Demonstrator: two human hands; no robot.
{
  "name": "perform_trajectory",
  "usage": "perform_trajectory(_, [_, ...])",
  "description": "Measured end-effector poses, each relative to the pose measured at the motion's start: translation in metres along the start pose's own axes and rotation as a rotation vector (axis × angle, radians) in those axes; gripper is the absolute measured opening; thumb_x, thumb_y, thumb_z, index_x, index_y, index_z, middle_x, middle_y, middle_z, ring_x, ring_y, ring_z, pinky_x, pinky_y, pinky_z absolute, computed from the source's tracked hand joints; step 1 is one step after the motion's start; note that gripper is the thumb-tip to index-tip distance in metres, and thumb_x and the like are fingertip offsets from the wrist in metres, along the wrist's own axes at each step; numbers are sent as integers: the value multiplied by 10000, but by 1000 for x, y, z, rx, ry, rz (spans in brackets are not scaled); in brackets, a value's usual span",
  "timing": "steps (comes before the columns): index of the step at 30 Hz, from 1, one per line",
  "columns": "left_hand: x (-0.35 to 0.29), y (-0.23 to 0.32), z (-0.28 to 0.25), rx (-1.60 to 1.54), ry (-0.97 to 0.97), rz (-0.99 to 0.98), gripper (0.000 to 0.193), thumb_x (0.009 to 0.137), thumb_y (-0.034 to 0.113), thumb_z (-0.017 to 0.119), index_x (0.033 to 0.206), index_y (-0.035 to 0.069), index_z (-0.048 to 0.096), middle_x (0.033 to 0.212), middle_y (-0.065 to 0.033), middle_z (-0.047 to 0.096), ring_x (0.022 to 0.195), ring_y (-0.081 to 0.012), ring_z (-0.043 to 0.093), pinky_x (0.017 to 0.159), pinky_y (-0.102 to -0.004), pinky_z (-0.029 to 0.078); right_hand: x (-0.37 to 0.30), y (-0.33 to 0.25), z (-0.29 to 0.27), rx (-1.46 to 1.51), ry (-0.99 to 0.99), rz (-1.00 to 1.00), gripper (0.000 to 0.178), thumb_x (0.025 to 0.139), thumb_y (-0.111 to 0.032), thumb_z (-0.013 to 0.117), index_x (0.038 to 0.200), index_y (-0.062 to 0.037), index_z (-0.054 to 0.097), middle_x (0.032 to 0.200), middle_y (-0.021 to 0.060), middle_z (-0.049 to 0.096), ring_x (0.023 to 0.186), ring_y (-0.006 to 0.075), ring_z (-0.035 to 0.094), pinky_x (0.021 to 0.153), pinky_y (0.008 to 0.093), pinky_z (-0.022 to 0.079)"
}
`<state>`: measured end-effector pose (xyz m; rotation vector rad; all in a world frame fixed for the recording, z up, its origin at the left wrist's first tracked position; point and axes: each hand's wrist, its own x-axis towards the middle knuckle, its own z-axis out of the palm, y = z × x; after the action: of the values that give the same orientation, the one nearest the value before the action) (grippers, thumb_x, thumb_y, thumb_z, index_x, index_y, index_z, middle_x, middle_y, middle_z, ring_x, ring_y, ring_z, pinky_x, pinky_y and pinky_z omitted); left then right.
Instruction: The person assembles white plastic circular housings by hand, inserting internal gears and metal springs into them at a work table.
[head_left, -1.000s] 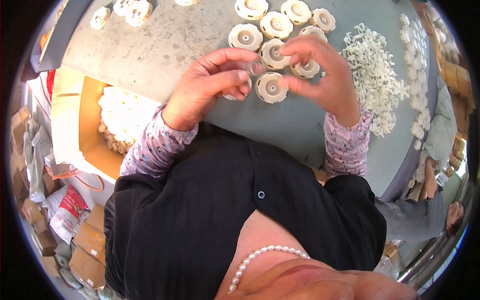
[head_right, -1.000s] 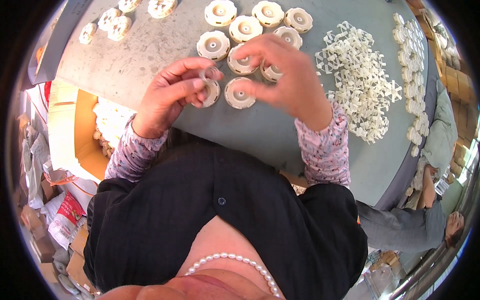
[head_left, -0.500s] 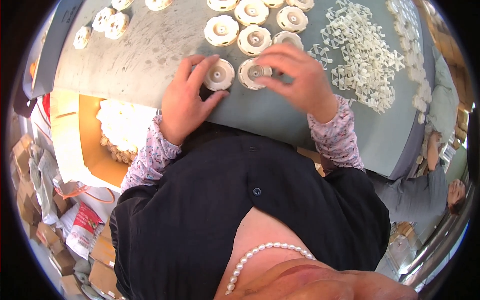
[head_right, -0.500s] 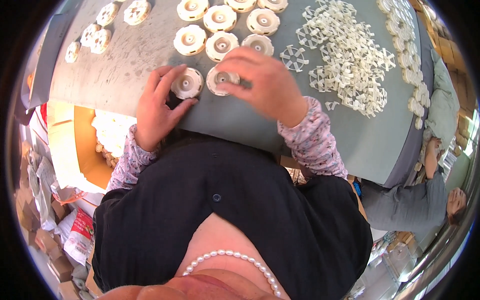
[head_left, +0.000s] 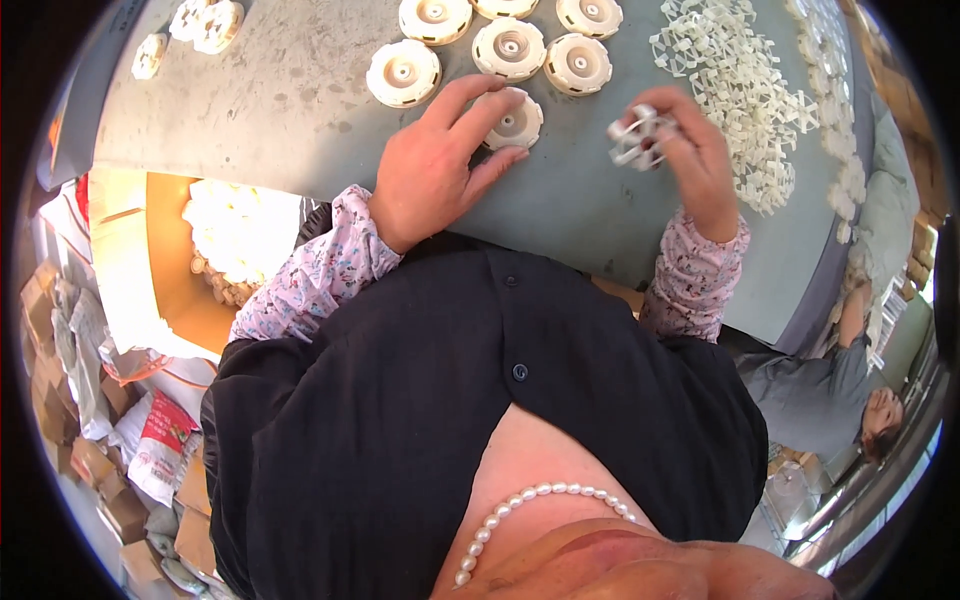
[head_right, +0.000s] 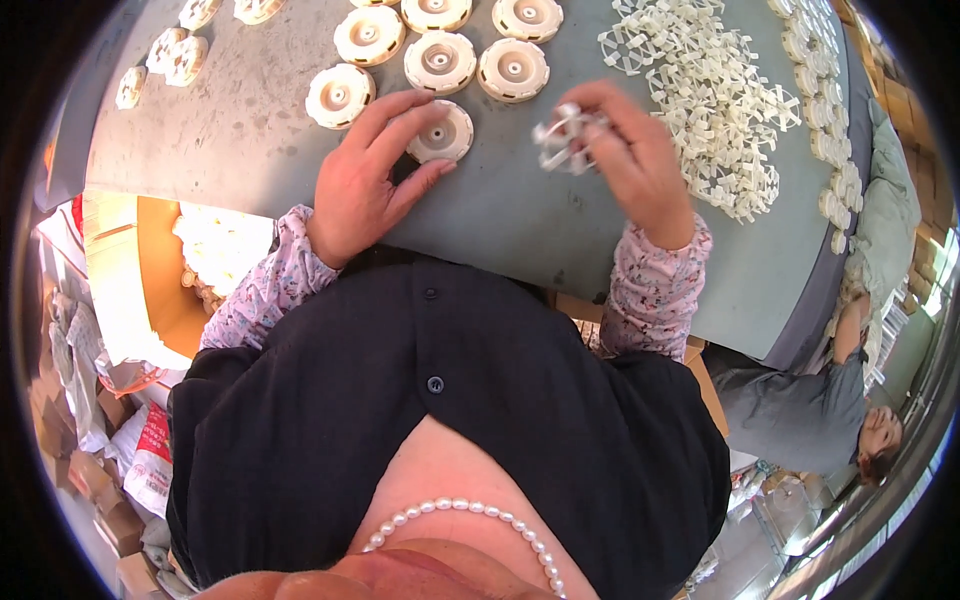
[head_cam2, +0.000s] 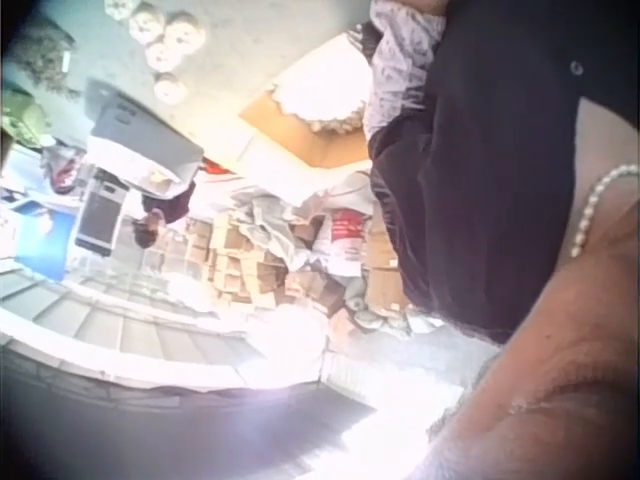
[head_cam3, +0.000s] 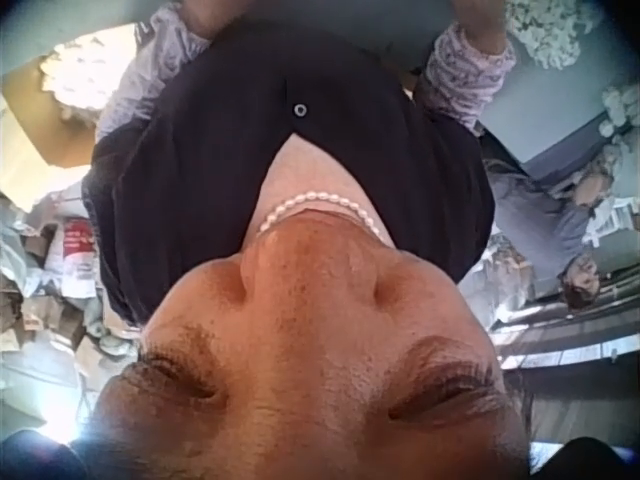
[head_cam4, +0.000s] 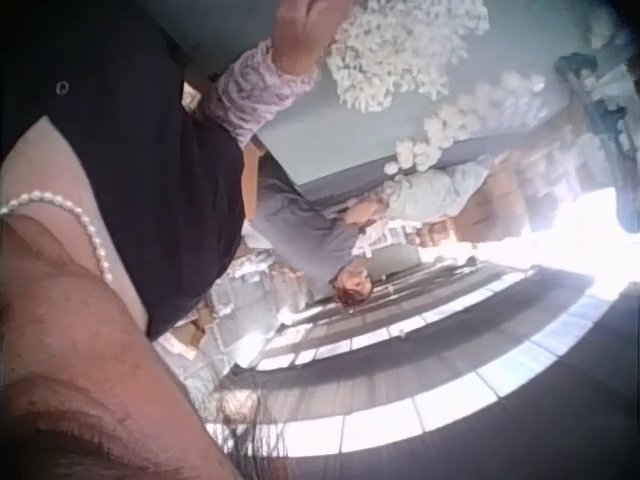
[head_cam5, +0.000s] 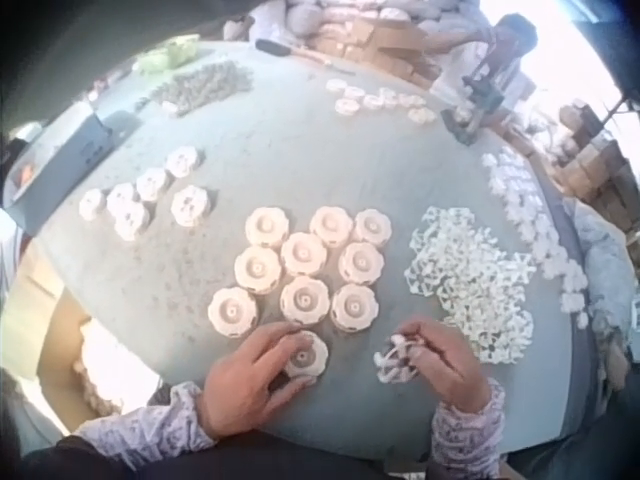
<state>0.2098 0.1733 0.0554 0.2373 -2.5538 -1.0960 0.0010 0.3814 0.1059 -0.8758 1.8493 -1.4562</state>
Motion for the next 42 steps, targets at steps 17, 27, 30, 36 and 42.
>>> perform_trajectory(17, [-14, 7, -7, -340, -86, -165, 586, 863, 121, 839, 1406, 97, 620, 1398, -73, 605, 715, -102, 613, 654, -253, 532, 0, 1, 15, -590, -227, -71, 562, 750, -66, 871, 1285, -75, 697, 1233, 54, 645, 788, 133, 604, 703, 283, 535])
perform_trajectory(27, [-19, 6, -6, -420, -25, -216, 462, 935, 132, 767, 1357, 18, 616, 1274, -127, 619, 746, -173, 667, 685, -295, 553, 0, -1, 68, -517, -243, -368, 549, 795, -146, 868, 1310, -82, 689, 1234, 68, 660, 1015, 242, 690, 835, 346, 592])
perform_trajectory(30, [-19, 6, -5, -433, -12, -231, 462, 933, 103, 754, 1367, 29, 615, 1273, -128, 622, 751, -177, 669, 691, -306, 555, 1, 5, 73, -548, -259, -374, 539, 812, -177, 853, 1311, -74, 679, 1246, 71, 653, 1072, 269, 679, 893, 363, 577])
perform_trajectory(36, [-15, 7, -4, -611, -60, -413, 490, 921, 69, 751, 1390, 52, 610, 1245, -114, 641, 784, -171, 669, 717, -322, 558, 0, 5, 81, -619, -242, -307, 521, 832, -224, 840, 1302, -66, 680, 1281, 73, 639, 1097, 290, 670, 908, 372, 569])
perform_trajectory(42, [-24, 14, -15, -457, -130, -269, 525, 886, 83, 802, 1381, 73, 628, 1203, -68, 662, 706, -127, 627, 646, -278, 528, 4, -1, 21, -694, -171, -244, 547, 782, -273, 884, 1256, -63, 710, 1263, 84, 652, 1096, 317, 668, 922, 388, 559])
